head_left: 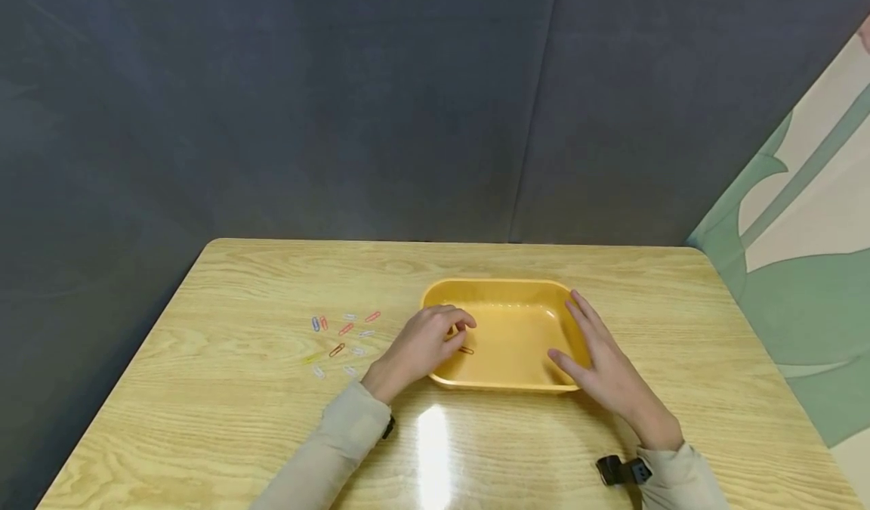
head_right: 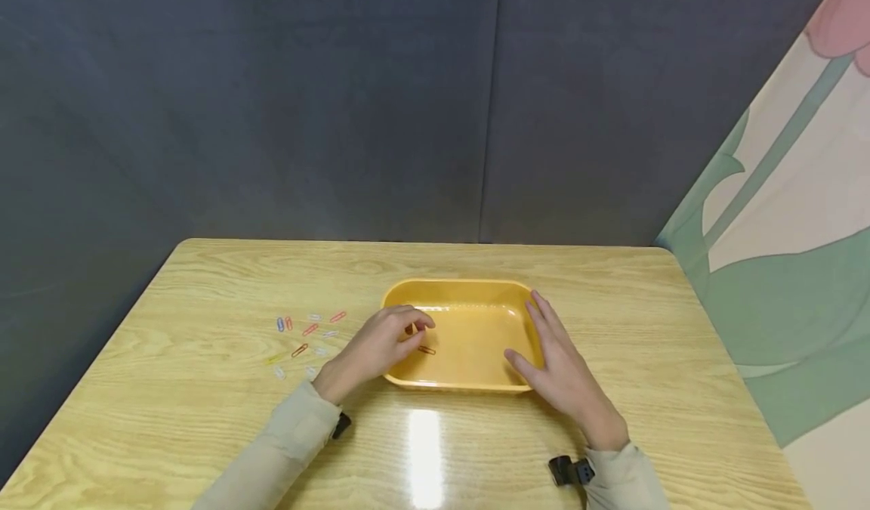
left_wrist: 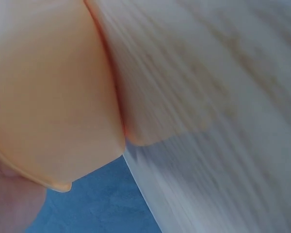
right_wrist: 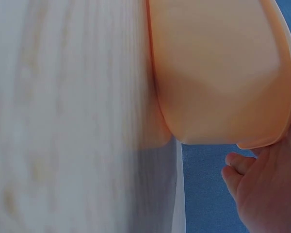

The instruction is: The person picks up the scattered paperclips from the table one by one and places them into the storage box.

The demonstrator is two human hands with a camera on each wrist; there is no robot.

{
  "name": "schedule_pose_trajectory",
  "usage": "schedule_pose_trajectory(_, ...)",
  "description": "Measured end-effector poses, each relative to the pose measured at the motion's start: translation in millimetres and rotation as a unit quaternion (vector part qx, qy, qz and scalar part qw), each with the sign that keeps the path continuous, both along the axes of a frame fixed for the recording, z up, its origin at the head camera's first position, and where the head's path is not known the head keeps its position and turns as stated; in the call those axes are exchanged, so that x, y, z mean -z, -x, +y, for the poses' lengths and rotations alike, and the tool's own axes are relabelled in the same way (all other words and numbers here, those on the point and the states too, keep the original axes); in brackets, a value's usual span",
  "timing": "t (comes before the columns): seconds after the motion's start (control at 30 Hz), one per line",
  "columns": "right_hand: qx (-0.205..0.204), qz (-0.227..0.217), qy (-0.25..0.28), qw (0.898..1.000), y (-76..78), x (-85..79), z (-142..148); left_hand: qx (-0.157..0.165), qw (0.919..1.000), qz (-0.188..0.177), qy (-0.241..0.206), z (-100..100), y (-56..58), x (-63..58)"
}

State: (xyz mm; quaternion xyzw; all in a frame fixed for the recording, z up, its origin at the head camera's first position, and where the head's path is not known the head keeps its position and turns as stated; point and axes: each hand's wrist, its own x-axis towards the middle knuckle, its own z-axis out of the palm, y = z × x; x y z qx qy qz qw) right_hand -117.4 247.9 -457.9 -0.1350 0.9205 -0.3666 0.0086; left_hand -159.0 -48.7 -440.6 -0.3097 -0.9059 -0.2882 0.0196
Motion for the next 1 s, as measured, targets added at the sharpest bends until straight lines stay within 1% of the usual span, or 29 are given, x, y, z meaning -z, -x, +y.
schedule_pose_trajectory(0.07,0.000,-0.001,0.000,1.000,-0.7,0.5,0.4,0.001,0.9997,-0.016,-0.019,-1.2,-1.6,-0.9)
schedule_pose_trajectory(0.17,0.000,-0.003,-0.002,1.000,-1.0,0.7,0.8,-0.003,0.9984,-0.024,-0.052,-3.6,-3.9,-3.4)
schedule_pose_trajectory(0.33,0.000,-0.003,-0.003,1.000,0.3,-0.9,0.2,-0.019,0.9965,0.001,-0.081,-10.4,-4.1,-8.2)
schedule_pose_trajectory(0.4,0.001,-0.002,-0.005,1.000,-0.3,-2.3,-0.4,-0.025,0.9964,0.010,-0.081,-13.7,-4.1,-10.2)
schedule_pose_trajectory(0.5,0.003,-0.001,-0.007,1.000,-1.9,-4.2,-0.5,-0.034,0.9962,0.014,-0.079,-18.6,-5.5,-13.8)
schedule_pose_trajectory(0.73,0.002,0.002,-0.008,1.000,-1.3,-2.5,1.2,-0.055,0.9938,0.007,-0.096,-34.6,-9.4,-15.2)
schedule_pose_trajectory(0.9,-0.001,0.004,-0.006,1.000,-1.3,-3.7,-0.1,-0.069,0.9927,0.002,-0.099,-45.8,-11.5,-17.0)
schedule_pose_trajectory(1.0,-0.001,0.003,-0.005,1.000,-1.0,-4.6,-0.8,-0.076,0.9923,0.012,-0.097,-51.7,-11.4,-18.3)
